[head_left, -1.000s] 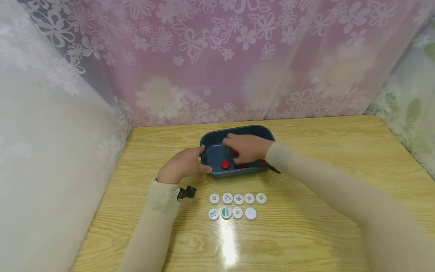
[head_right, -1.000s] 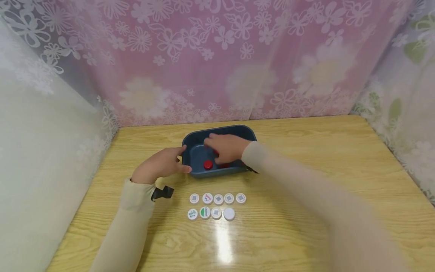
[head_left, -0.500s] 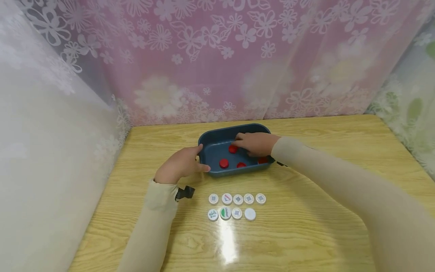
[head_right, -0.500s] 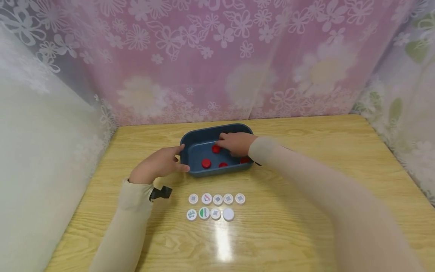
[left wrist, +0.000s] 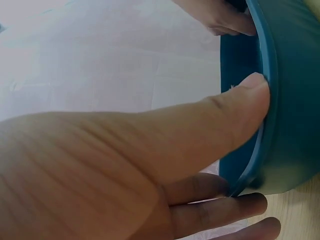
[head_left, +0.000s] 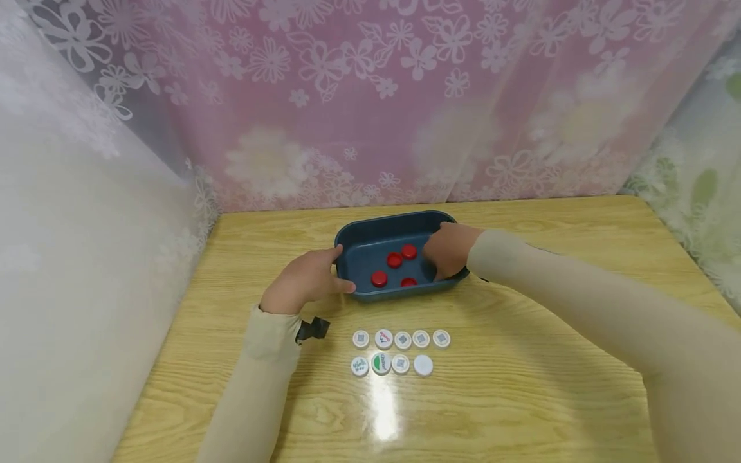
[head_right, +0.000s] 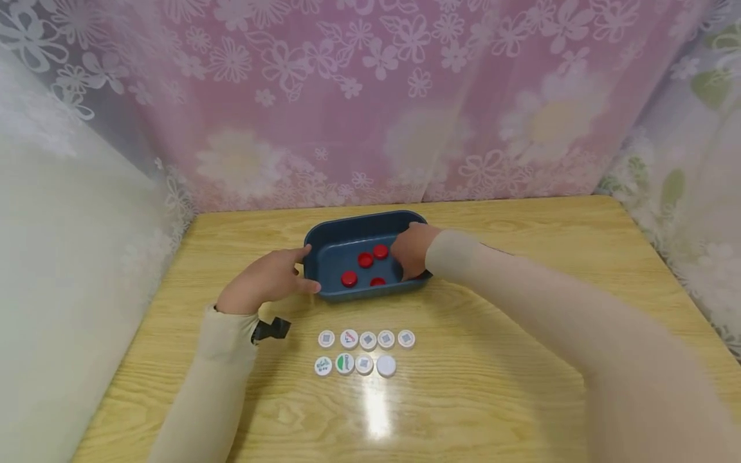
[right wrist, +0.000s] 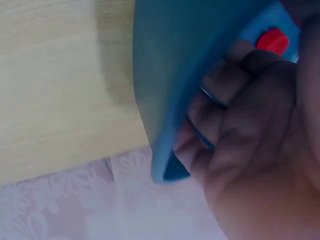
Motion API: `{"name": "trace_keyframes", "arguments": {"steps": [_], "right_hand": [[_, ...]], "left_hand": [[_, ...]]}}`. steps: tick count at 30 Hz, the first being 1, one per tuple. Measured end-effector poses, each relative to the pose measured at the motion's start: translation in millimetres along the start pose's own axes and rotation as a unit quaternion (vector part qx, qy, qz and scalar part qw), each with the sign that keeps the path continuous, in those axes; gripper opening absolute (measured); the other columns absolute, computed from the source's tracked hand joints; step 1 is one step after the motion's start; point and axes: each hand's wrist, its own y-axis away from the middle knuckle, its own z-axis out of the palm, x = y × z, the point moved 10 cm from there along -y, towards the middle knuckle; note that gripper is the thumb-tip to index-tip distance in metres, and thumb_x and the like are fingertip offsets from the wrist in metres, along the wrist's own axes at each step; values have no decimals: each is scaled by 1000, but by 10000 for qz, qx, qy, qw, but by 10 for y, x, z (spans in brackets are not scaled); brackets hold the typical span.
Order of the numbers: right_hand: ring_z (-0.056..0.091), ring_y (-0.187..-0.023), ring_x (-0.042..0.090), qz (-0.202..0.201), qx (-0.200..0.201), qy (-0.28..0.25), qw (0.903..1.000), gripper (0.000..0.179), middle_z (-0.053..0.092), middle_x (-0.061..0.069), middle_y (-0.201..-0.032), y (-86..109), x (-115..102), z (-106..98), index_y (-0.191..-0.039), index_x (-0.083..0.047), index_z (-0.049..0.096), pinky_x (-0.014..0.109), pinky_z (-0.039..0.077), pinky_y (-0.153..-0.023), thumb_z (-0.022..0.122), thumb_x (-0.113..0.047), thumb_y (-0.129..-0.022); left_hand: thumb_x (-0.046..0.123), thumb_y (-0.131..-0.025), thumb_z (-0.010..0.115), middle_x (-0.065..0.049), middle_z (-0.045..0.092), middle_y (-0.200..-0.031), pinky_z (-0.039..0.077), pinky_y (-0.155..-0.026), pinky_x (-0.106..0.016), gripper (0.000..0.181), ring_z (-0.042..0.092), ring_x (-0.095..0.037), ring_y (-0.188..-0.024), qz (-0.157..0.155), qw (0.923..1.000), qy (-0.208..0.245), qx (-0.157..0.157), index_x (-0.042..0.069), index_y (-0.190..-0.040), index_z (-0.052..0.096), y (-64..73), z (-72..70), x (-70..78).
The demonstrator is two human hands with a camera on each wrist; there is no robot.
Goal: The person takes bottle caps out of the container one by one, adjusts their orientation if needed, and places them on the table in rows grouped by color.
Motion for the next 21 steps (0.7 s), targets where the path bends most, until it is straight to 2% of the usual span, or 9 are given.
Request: {"name": "trace_keyframes", "arguments": {"steps": [2,3,5,9,11,13,15,17,21], "right_hand": [[62,-78,18,-151,-135,-83,9998,22,68,-2,-85,-20,-33,39,-93,-16,71,47,54,-94,80,-36,-91],[61,-76,18,-236,-197,-251,9992,19,68,-1,-85,-26,-41,53,-93,-15,70,43,55,-85,79,-32,-93],[61,-80,17,-393,-226,-745,9962,13,68,-1,-90,-26,-36,49,-98,-14,70,38,55,-77,77,-24,-95],[65,-96,17,-573,-67,-1903,9800,24,70,3,-109,4,53,-49,-121,-9,70,41,56,-88,70,-21,-101],[65,-98,17,-613,28,-2333,9705,30,70,3,-112,1,106,-80,-129,-8,68,43,55,-92,67,-23,-103],[65,-95,16,-668,123,-2585,9636,32,70,2,-111,-5,128,-87,-132,-8,67,42,55,-90,64,-24,-105],[63,-88,14,-714,299,-2745,9585,31,69,0,-105,-12,131,-95,-130,-8,67,39,54,-86,64,-24,-105],[60,-87,14,-726,622,-2725,9574,29,67,0,-103,15,108,-143,-128,-9,68,37,53,-83,65,-26,-104],[58,-87,12,-859,1626,-2334,9548,28,64,-4,-102,207,-34,-342,-123,-13,73,35,52,-80,66,-31,-104]], "left_hand": [[40,-92,79,-9,38,-165,40,-117,-51,92,41,-33,-148,8,10000,11,1,13,-165,29,0,-7,8],[40,-92,79,-9,38,-165,40,-117,-51,92,41,-33,-148,20,10000,18,0,13,-165,29,-2,-7,13],[40,-92,79,-10,39,-164,40,-117,-51,92,41,-32,-148,41,10000,32,6,13,-165,29,-8,-5,21],[40,-92,79,-10,39,-164,40,-117,-51,92,41,-32,-148,36,10000,23,45,13,-165,29,-22,-3,14],[40,-92,79,-10,39,-164,40,-117,-51,93,41,-32,-148,33,10000,12,52,13,-165,28,-23,-2,9],[40,-92,79,-10,39,-164,41,-117,-51,93,41,-32,-148,29,10000,5,39,13,-165,28,-22,0,7],[40,-92,79,-10,38,-165,41,-117,-51,93,41,-33,-148,20,10000,3,17,13,-165,28,-19,4,4],[40,-93,79,-11,38,-165,41,-116,-51,93,40,-33,-148,13,10000,-25,-2,13,-165,28,-15,6,-1],[40,-94,78,-11,37,-165,40,-116,-52,92,39,-34,-149,20,10000,-60,-20,12,-165,28,-14,6,-15]]}}
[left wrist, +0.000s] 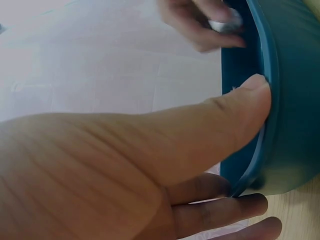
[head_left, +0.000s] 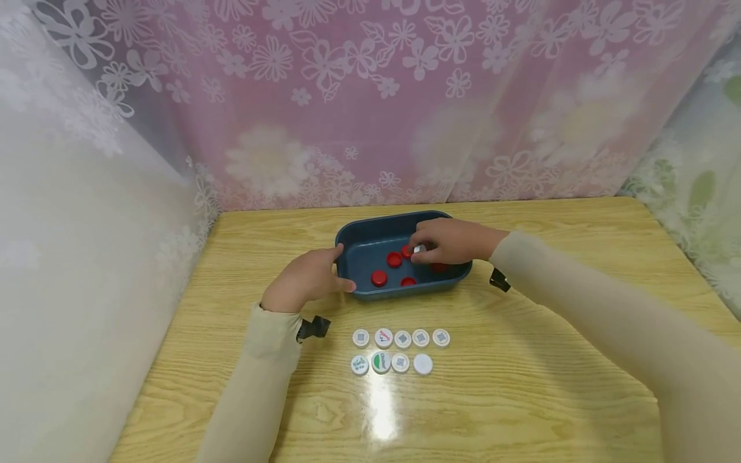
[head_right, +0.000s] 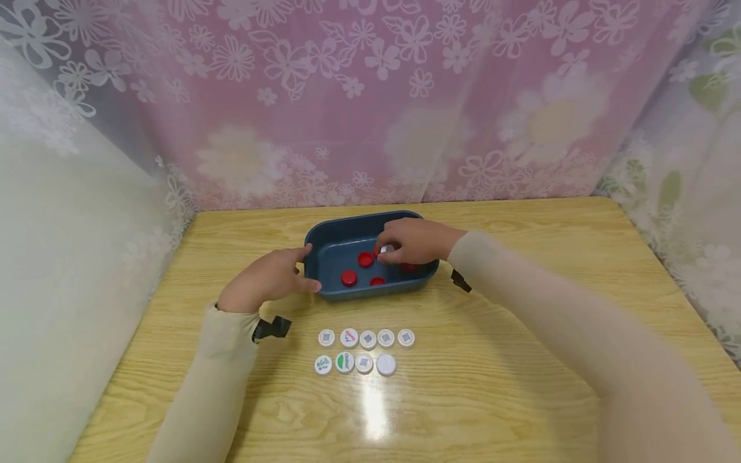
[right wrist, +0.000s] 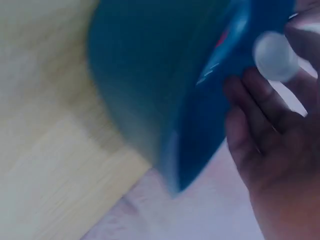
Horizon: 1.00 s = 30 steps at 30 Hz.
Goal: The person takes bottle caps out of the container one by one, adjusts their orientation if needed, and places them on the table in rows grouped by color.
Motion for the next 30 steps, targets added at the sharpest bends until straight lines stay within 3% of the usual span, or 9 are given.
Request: {"name": "trace_keyframes", "arguments": {"steps": [3,6,10,13,19,26,30], "right_hand": [[62,-90,14,-467,775,197,9957,22,66,-8,-103,218,-333,-88,-116,-17,77,38,53,-83,70,-31,-101],[64,-96,15,-1111,1461,370,9823,18,69,-9,-105,533,-681,-37,-111,-18,77,39,54,-87,78,-25,-95],[65,-100,12,-2114,1879,972,9542,22,71,-9,-108,1010,-1041,299,-111,-16,73,36,55,-89,82,-22,-91],[64,-94,9,-2429,1960,1276,9414,26,69,-12,-104,1276,-1139,574,-109,-17,70,30,55,-84,84,-24,-89],[59,-83,4,-2218,1949,1407,9450,25,65,-16,-94,1442,-1110,837,-102,-22,68,23,51,-74,86,-27,-86],[63,-85,8,-2086,1809,2221,9351,23,69,-13,-93,1397,-1155,1012,-91,-23,63,27,54,-74,83,-33,-89],[65,-81,8,-2020,1794,2256,9360,21,72,-11,-95,1376,-1168,1032,-86,-22,65,26,55,-69,83,-30,-89]], "left_hand": [[40,-94,78,-11,35,-166,40,-117,-52,92,38,-34,-150,2,10000,11,-42,12,-165,27,19,2,11],[40,-94,78,-11,36,-166,40,-117,-52,92,39,-34,-149,10,10000,40,-43,13,-165,26,27,-9,24],[39,-94,78,-10,35,-166,39,-117,-52,92,38,-33,-150,-35,9999,111,-62,13,-166,25,35,-9,31],[39,-94,77,-9,34,-167,39,-118,-52,93,36,-33,-151,-73,9998,130,-97,13,-166,24,46,5,34],[39,-95,77,-10,33,-167,38,-118,-53,92,36,-34,-151,-132,9998,107,-90,13,-166,24,53,15,35],[39,-95,77,-11,34,-167,38,-118,-53,92,37,-34,-151,-108,9999,29,-37,13,-166,25,51,3,35],[39,-95,77,-11,34,-167,39,-118,-52,92,37,-34,-150,-76,10000,39,-41,12,-166,26,41,16,36]]}}
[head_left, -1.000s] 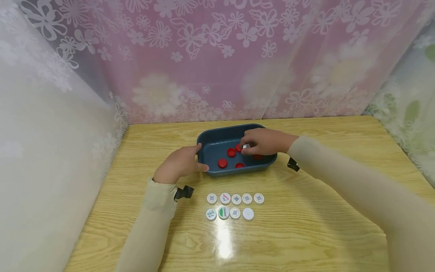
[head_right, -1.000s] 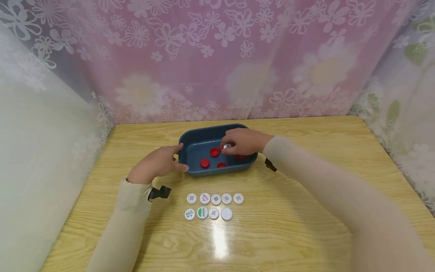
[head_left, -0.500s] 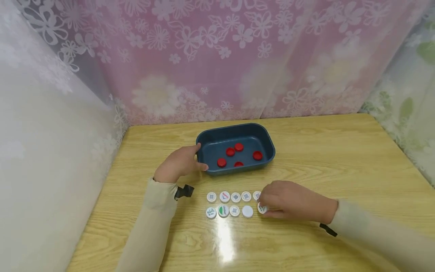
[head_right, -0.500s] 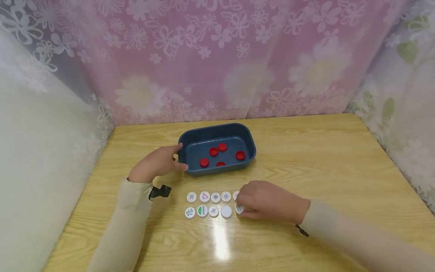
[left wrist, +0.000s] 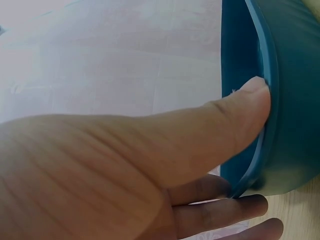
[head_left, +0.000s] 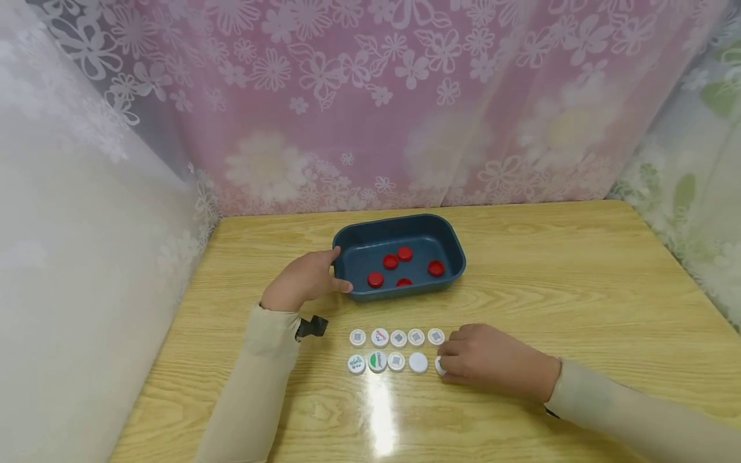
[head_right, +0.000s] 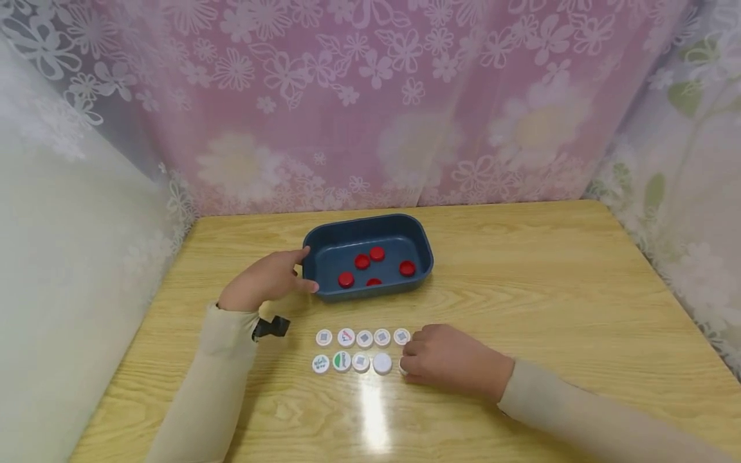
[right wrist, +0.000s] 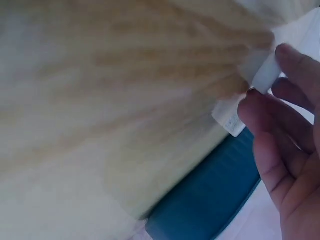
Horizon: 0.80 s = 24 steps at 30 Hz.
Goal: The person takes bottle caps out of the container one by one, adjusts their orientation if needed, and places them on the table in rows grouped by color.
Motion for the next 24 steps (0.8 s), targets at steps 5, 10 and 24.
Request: {"name": "trace_keyframes", "arguments": {"steps": [5,10,24], "right_hand": [[62,-76,7,182,-40,-71,9998,16,68,-8,-94,-24,22,15,-84,-22,69,26,56,-65,85,-26,-88],[49,-73,4,328,-66,-131,9994,18,52,-10,-86,-68,49,21,-85,-23,68,21,49,-60,85,-27,-88],[56,-69,11,1185,1801,220,9762,13,64,0,-93,-590,739,-1068,-94,-12,72,27,49,-53,69,-23,-98]], "left_hand": [[38,-94,78,-11,34,-167,39,-118,-51,92,37,-33,-151,16,10000,35,-5,11,-165,26,15,-5,8],[39,-94,78,-10,35,-166,38,-118,-51,92,37,-33,-151,-23,10000,35,41,13,-165,26,13,-15,-5],[38,-93,79,-11,36,-166,37,-119,-51,92,37,-33,-150,52,9998,96,161,12,-165,27,28,-34,-13]]}}
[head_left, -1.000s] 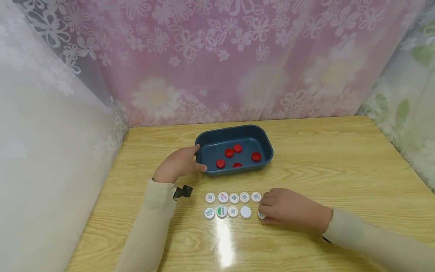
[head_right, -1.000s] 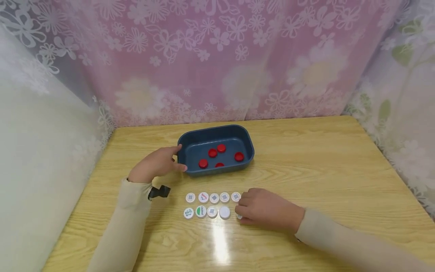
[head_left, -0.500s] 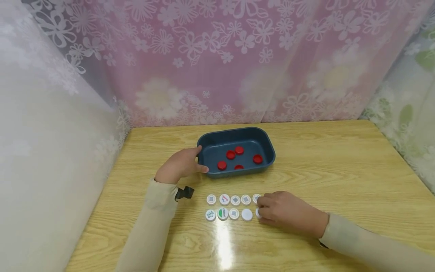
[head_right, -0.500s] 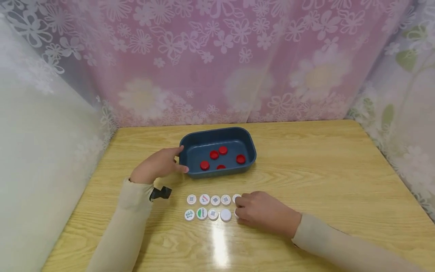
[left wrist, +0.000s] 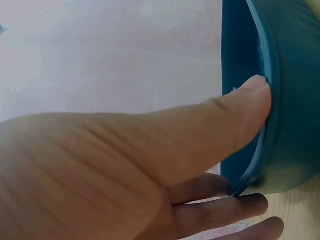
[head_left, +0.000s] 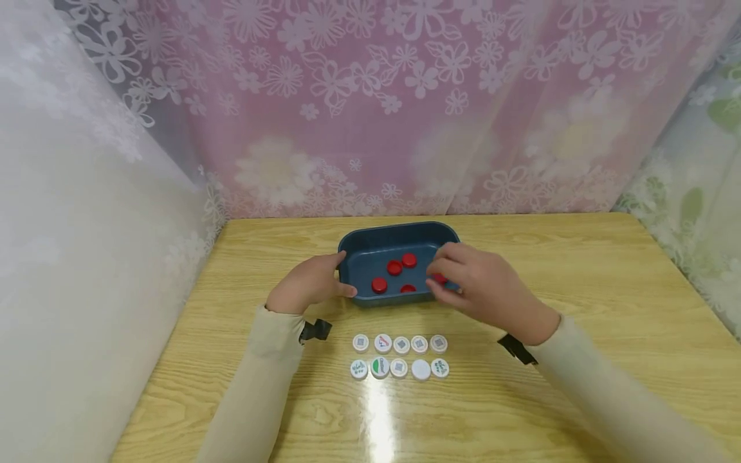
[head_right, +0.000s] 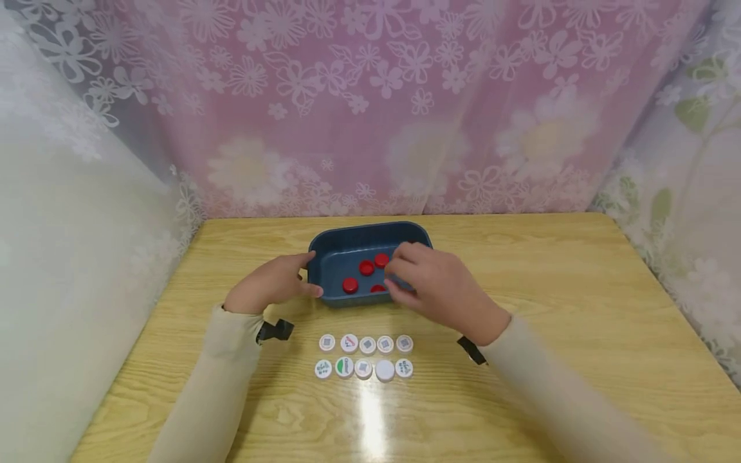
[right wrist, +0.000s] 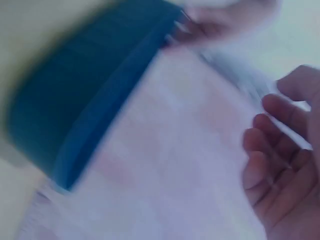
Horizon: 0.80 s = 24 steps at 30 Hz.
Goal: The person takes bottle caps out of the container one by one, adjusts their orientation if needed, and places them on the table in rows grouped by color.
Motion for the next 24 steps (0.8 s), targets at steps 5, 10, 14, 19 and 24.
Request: {"name": "trace_keyframes", "arguments": {"steps": [5,10,14,19,24], "right_hand": [[57,-65,20,1142,649,759,9884,15,66,8,-99,-191,362,-203,-102,-6,72,33,43,-44,77,-14,-91],[56,-67,23,1689,1101,671,9772,13,67,10,-99,-136,486,-290,-102,-5,72,35,40,-45,75,-11,-91],[62,-76,26,1565,775,497,9834,18,68,10,-104,-143,444,-142,-105,-5,73,36,46,-47,78,-13,-90],[64,-93,30,1665,439,391,9843,23,66,12,-109,-158,464,26,-108,-4,72,40,53,-52,79,-15,-89],[60,-98,32,1900,234,301,9811,29,63,15,-111,-169,516,134,-111,0,71,44,57,-62,81,-16,-88]], "left_hand": [[38,-92,80,-9,35,-167,37,-119,-50,94,37,-31,-151,-21,10000,71,39,12,-165,26,1,-2,-46],[39,-92,80,-8,35,-166,37,-119,-48,94,37,-30,-151,23,10000,68,-9,13,-165,28,-15,25,-29],[42,-91,81,-7,37,-166,39,-118,-48,94,40,-29,-149,-12,10000,-21,24,13,-165,29,-9,7,-50],[45,-87,84,-10,35,-166,40,-117,-49,97,40,-31,-149,12,9998,-152,137,10,-163,34,-9,-43,-57],[43,-88,84,-14,27,-169,38,-119,-50,95,34,-36,-152,217,9989,-350,203,5,-161,36,-24,-83,-32]]}}
